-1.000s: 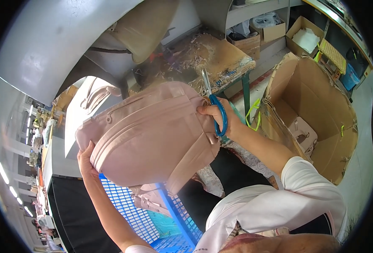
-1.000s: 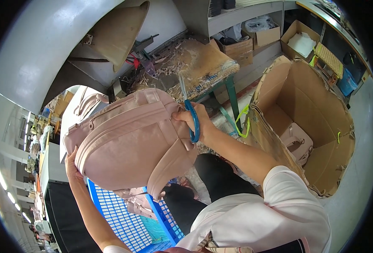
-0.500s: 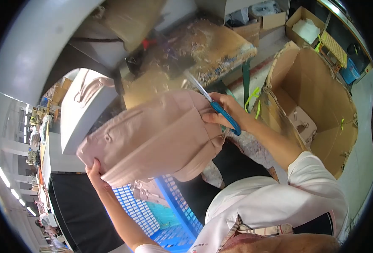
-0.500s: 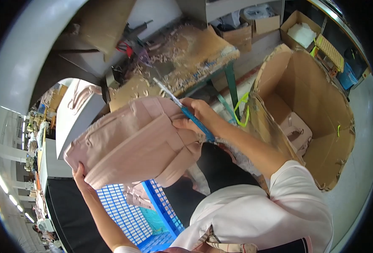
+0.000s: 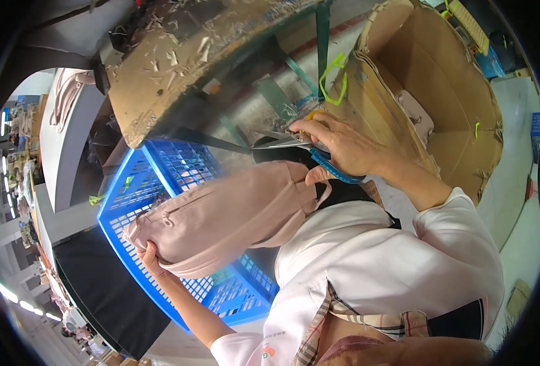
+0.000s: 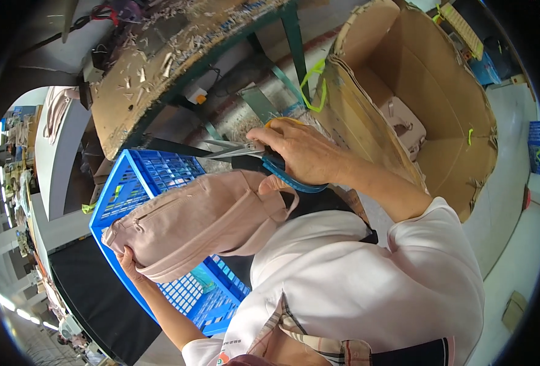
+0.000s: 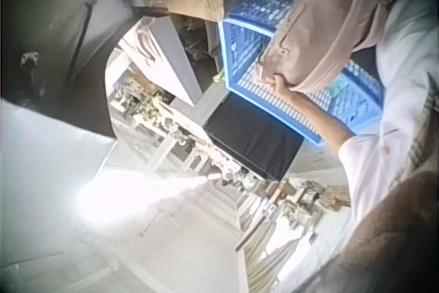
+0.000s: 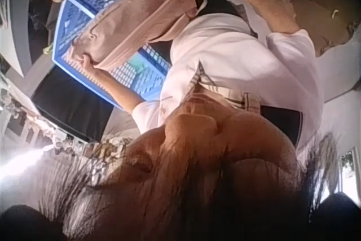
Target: Trimming excess threads or material from backpacks using scissors.
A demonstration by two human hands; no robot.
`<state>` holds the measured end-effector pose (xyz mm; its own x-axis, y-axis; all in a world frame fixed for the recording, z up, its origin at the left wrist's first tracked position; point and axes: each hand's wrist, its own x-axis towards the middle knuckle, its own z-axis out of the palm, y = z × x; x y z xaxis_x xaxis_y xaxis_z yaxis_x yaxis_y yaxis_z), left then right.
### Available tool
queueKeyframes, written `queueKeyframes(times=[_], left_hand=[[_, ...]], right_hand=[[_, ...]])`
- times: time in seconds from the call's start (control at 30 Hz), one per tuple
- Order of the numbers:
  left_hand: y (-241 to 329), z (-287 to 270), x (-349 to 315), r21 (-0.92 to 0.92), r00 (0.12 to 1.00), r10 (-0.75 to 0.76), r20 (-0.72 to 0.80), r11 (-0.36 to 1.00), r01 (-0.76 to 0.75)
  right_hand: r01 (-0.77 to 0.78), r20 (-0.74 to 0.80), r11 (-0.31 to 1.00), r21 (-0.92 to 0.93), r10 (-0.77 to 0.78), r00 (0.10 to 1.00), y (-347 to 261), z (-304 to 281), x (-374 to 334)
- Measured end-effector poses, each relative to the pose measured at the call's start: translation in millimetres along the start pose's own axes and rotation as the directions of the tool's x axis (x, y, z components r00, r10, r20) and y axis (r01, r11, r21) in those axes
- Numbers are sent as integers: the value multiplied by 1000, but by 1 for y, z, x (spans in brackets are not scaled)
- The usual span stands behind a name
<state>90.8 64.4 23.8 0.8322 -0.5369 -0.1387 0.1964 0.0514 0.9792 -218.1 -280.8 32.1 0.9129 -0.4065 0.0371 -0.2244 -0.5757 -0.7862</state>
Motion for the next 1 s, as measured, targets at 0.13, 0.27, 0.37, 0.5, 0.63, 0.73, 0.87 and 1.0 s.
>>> queueKeyframes(times=[0.13,0.27,0.37,0.5,0.63,0.73,0.87,1.0], left_hand=[[-7,-2,-3,17,998,-40,-47,999,41],[-7,2,-4,-12,998,-61,-9,998,61],[-11,-4,-4,-11,996,-83,-20,996,83],[-15,-5,-4,-47,994,-105,-30,994,104],[-21,-15,-3,-48,997,-76,21,996,77],[-24,-18,-3,-36,995,-98,14,994,99],[-24,-16,-4,-29,996,-87,0,996,87],[-25,-12,-3,-53,993,-118,11,992,119]], right_hand=[[54,-64,981,-186,-67,996,12,15,-23],[33,-76,967,-251,-54,996,12,22,-27],[77,-109,952,-297,-114,988,14,26,-25],[96,-89,942,-321,-131,987,14,25,-22],[137,-109,942,-305,-178,978,17,30,-20],[144,-126,942,-304,-190,974,20,33,-18],[144,-132,938,-314,-194,972,19,35,-17],[132,-119,939,-317,-178,977,23,37,-15]])
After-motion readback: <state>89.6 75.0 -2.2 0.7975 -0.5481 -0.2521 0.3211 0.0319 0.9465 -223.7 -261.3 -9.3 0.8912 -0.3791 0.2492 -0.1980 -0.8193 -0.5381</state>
